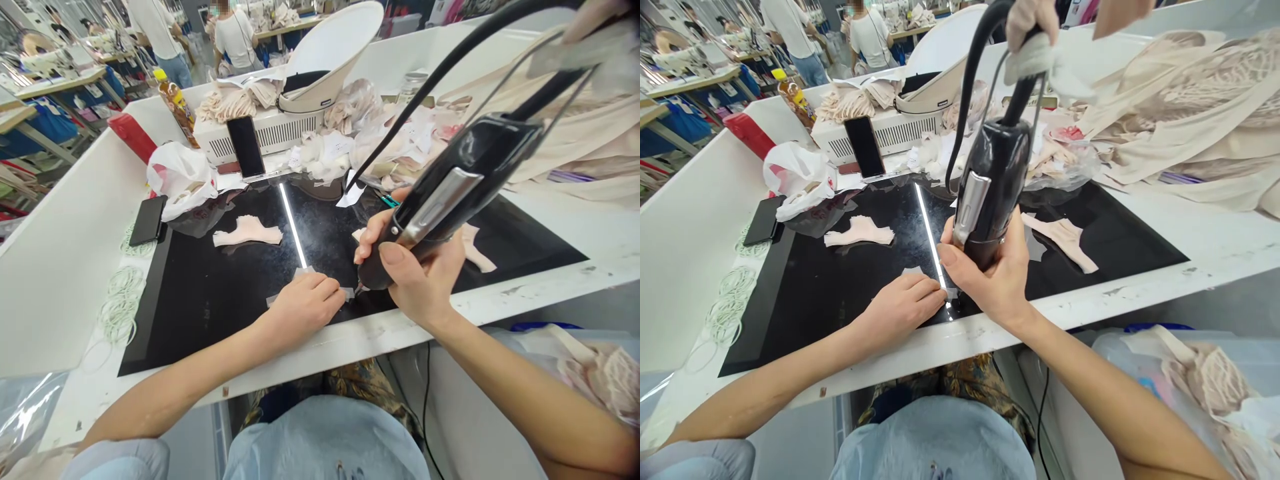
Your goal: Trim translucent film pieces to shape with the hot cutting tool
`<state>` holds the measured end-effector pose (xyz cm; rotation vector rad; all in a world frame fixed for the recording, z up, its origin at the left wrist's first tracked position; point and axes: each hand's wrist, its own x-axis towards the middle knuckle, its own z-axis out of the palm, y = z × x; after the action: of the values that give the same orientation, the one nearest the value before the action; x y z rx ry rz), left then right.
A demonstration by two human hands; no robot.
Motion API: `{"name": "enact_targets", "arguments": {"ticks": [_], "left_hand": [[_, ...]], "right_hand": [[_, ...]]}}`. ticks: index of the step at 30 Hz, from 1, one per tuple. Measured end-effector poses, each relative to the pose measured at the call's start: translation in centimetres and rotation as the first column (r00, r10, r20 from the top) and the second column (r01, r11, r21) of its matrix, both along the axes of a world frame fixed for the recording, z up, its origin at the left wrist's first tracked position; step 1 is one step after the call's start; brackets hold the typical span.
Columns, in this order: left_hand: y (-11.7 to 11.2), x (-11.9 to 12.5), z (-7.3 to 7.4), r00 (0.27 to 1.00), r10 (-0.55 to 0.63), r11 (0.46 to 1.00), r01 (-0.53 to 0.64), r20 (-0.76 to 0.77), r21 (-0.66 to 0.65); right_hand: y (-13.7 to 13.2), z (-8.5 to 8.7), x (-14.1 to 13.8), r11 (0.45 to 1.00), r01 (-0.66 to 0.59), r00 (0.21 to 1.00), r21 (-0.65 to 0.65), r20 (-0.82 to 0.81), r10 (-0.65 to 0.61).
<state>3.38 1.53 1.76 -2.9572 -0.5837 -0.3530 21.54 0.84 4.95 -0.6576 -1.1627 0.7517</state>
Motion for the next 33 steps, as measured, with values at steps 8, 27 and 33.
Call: {"name": "enact_targets", "arguments": {"ticks": [8, 27, 33], "left_hand": [[0.1, 0.8, -0.4, 0.991, 0.125, 0.989, -0.121, 0.044, -0.082], [-0.4, 1.4, -1.4, 0.988, 0.123, 0.992, -0.126, 0.089, 0.029], [-0.7, 1.4, -1.4, 0.991, 0.076, 0.993, -0.085, 0.106, 0.084]], "right_hand": [[-0.1, 0.0, 0.0, 1.000, 0.009, 1.000, -0.001, -0.012, -0.009], [-0.1, 0.7, -0.4, 0.999, 0.036, 0.999, 0.003, -0.041, -0.036], [0.3, 0.5, -0.1, 0.997, 0.058, 0.998, 0.041, -0.035, -0.056]]}}
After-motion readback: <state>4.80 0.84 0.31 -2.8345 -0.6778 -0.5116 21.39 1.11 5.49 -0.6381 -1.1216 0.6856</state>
